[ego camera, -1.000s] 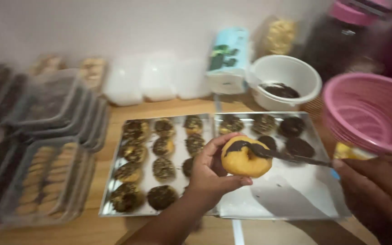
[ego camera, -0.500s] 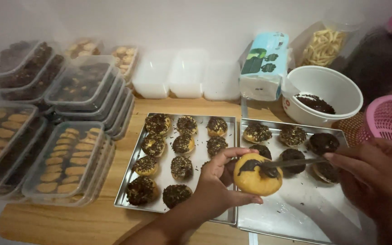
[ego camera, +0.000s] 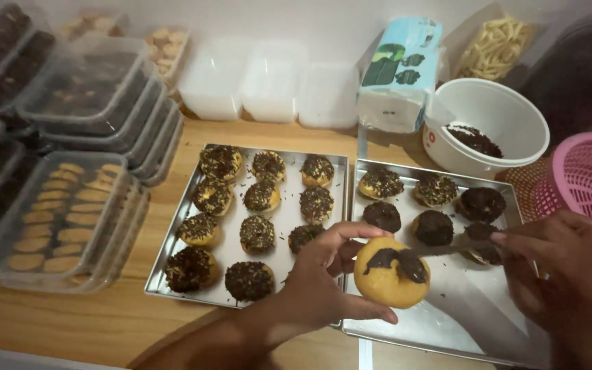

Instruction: Decorating donuts by spreading chocolate frosting and dipping them in chocolate sprinkles.

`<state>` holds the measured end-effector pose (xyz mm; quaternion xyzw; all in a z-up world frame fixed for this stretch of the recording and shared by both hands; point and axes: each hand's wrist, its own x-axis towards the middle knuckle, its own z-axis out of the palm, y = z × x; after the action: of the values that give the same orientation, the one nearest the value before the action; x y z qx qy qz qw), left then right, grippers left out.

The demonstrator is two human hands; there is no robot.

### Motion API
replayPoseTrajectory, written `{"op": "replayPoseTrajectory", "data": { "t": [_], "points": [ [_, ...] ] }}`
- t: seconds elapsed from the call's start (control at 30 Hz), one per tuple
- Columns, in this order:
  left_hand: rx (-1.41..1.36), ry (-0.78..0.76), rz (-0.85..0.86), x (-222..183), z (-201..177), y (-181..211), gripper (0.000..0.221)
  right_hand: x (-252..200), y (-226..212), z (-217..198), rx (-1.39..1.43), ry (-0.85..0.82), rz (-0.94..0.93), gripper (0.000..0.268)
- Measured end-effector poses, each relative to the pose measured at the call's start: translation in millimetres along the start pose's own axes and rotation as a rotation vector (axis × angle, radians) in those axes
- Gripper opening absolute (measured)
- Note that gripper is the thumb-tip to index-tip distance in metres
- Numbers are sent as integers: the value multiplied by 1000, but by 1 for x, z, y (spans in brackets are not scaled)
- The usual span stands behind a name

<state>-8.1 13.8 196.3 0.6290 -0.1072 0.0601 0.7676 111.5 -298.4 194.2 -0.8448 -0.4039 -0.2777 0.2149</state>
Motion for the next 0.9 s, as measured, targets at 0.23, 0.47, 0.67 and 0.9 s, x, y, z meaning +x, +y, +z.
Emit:
{"op": "replayPoseTrajectory", "data": {
  "t": [0.23,0.47,0.67,0.9],
  "points": [
    [-52,-43,55,-2,-1,0,77,21,-26,-7,124,64,-126,22],
    [-122,-32,-15,-2,-1,2,80,20,-22,-11,126,50,-188,25],
    [-133,-15,12,-2,0,-1,80,24,-21,-11,120,32,-229,22],
    [-125,31,49,1,-2,-1,78,19,-17,-7,93,58,-241,20]
  ]
}}
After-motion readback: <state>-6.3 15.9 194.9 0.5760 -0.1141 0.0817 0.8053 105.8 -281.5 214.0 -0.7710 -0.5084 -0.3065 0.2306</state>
